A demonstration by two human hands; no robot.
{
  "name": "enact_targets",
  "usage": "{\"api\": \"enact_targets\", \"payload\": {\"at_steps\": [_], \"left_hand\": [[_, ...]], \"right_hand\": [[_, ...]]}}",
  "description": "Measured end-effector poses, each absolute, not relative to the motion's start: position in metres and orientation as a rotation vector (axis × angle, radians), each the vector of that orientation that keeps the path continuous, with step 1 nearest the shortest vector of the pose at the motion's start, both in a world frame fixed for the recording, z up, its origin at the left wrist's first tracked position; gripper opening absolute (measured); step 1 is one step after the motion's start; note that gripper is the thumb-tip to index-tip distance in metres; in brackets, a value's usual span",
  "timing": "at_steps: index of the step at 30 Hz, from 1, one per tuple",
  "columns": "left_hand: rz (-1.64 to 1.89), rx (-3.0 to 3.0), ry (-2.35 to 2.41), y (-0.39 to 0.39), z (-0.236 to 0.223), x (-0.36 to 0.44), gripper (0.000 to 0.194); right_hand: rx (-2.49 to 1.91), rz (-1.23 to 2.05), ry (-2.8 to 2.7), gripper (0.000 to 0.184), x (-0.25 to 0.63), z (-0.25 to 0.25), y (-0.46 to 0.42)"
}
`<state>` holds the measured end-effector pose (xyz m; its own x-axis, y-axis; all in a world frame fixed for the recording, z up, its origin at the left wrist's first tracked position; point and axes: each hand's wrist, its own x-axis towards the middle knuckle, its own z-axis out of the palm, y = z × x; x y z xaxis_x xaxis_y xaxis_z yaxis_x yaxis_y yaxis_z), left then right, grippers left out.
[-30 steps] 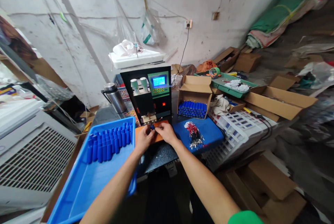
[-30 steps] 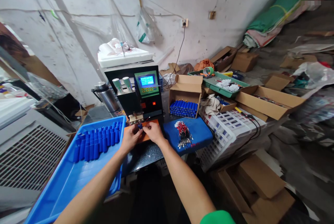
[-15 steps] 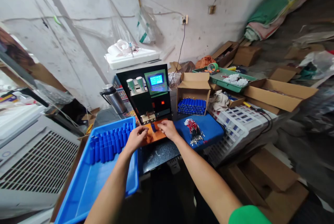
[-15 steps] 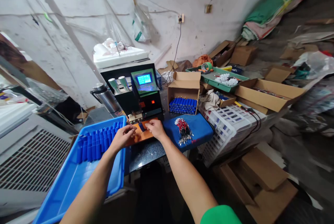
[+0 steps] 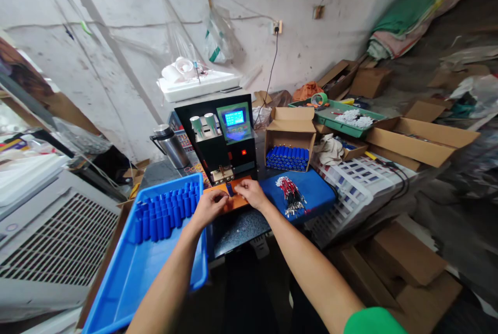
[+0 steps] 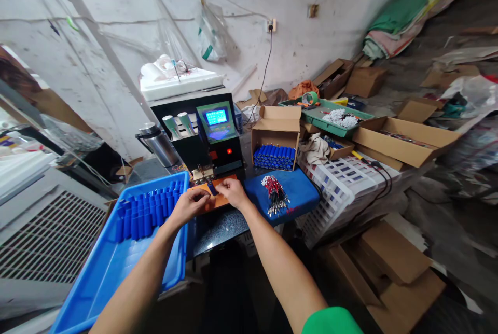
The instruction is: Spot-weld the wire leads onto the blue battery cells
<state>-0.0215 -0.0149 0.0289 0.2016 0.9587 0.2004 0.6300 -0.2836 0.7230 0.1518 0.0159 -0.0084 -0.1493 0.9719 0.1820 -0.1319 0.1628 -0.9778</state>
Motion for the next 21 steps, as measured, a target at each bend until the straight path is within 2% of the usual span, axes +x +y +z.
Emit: {"api": "enact_targets", "payload": {"at_steps": [6, 17, 21], "left_hand": [[0.953, 1.942, 1.442, -0.015, 0.022, -0.013, 0.024], [0.941, 2.224, 1.389, -0.019, 0.036, -0.025, 0.022], [0.809, 2.146, 1.27, -0.018, 0.032, -0.022, 0.041]], "right_hand": [[-0.918, 1.183, -1.468, 0.013, 0.149, -0.009, 0.011], [-0.876, 1.326, -1.188, 0.016, 0.153, -0.003, 0.012], [-0.856, 1.387, -1.087, 0.019, 0.153, -0.002, 0.013]]}}
